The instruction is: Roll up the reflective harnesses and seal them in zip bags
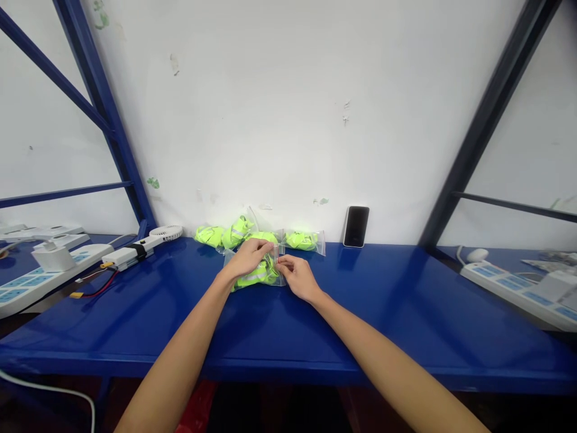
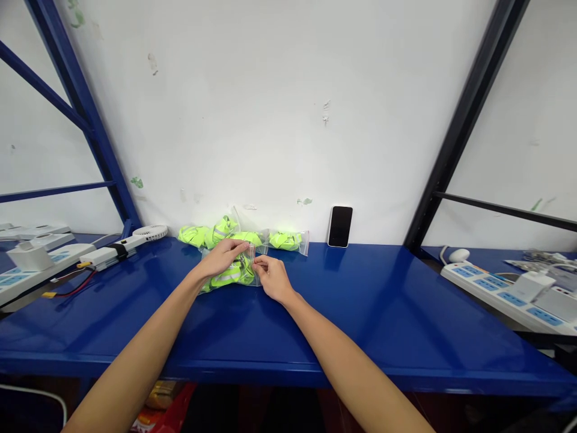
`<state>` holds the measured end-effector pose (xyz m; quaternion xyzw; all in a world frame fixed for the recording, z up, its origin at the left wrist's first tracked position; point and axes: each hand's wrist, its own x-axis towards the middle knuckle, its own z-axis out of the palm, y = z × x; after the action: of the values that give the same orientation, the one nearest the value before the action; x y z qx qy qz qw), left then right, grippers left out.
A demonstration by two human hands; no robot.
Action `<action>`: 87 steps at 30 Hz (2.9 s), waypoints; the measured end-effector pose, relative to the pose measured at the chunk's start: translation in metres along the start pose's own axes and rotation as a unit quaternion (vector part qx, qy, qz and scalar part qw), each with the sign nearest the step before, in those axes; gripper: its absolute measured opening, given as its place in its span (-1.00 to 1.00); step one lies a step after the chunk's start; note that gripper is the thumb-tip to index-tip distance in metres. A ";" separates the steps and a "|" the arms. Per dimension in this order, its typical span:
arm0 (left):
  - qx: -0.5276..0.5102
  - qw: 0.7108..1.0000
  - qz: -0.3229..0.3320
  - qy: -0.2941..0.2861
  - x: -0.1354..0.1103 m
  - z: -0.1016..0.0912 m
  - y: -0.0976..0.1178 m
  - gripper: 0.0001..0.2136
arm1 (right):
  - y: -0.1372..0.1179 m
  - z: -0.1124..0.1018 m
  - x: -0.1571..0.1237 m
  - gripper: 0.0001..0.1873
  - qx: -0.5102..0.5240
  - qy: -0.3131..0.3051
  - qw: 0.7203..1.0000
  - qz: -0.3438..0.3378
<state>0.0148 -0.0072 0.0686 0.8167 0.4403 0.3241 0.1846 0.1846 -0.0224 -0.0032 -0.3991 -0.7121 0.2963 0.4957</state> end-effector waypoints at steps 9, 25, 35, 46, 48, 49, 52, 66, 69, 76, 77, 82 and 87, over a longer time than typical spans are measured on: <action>-0.029 0.998 -0.026 0.051 0.006 0.010 -0.009 -0.66 | 0.002 0.004 0.003 -0.72 0.038 0.039 0.998 0.041; 0.046 0.992 -0.012 0.120 -0.001 0.020 -0.002 -0.71 | 0.000 0.009 0.007 -0.76 0.013 0.102 0.994 0.026; 0.045 0.995 0.002 0.086 -0.004 0.017 0.001 -0.68 | 0.001 0.008 0.007 -0.76 0.019 0.097 0.995 0.025; 0.015 0.996 0.013 0.089 -0.002 0.020 -0.003 -0.70 | -0.009 0.010 0.003 -0.74 -0.017 0.103 0.994 0.010; -0.002 0.997 0.013 0.077 -0.002 0.020 -0.004 -0.71 | -0.009 0.010 0.003 -0.74 -0.026 0.097 0.995 0.003; -0.013 0.997 0.014 0.071 -0.002 0.019 -0.005 -0.72 | -0.010 0.010 0.002 -0.73 -0.032 0.095 0.995 0.000; -0.044 0.997 0.018 0.056 -0.001 0.018 -0.005 -0.78 | -0.008 0.009 0.002 -0.72 -0.046 0.087 0.995 -0.014; -0.102 0.990 0.008 0.102 0.000 0.022 -0.015 -0.86 | 0.004 0.000 0.002 -0.72 0.024 0.030 0.999 0.033; -0.100 0.988 0.003 0.114 -0.001 0.023 -0.015 -0.86 | 0.002 0.005 0.001 -0.73 -0.004 0.055 0.998 0.014; -0.089 0.990 0.029 0.104 -0.002 0.020 -0.013 -0.84 | -0.008 0.014 -0.002 -0.75 -0.051 0.078 0.996 -0.015; -0.084 0.991 0.037 0.102 -0.003 0.019 -0.012 -0.85 | -0.008 0.014 -0.002 -0.75 -0.055 0.079 0.995 -0.020; -0.079 0.991 0.051 0.091 -0.004 0.016 -0.006 -0.85 | -0.006 0.013 -0.001 -0.76 -0.053 0.077 0.995 -0.025; -0.076 0.993 0.030 0.087 -0.005 0.016 -0.006 -0.81 | -0.005 0.011 -0.002 -0.76 -0.043 0.079 0.996 -0.019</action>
<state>0.0201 -0.0081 0.0516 0.7818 0.4042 0.4318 0.1976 0.1730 -0.0269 -0.0036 -0.4287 -0.6902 0.2236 0.5384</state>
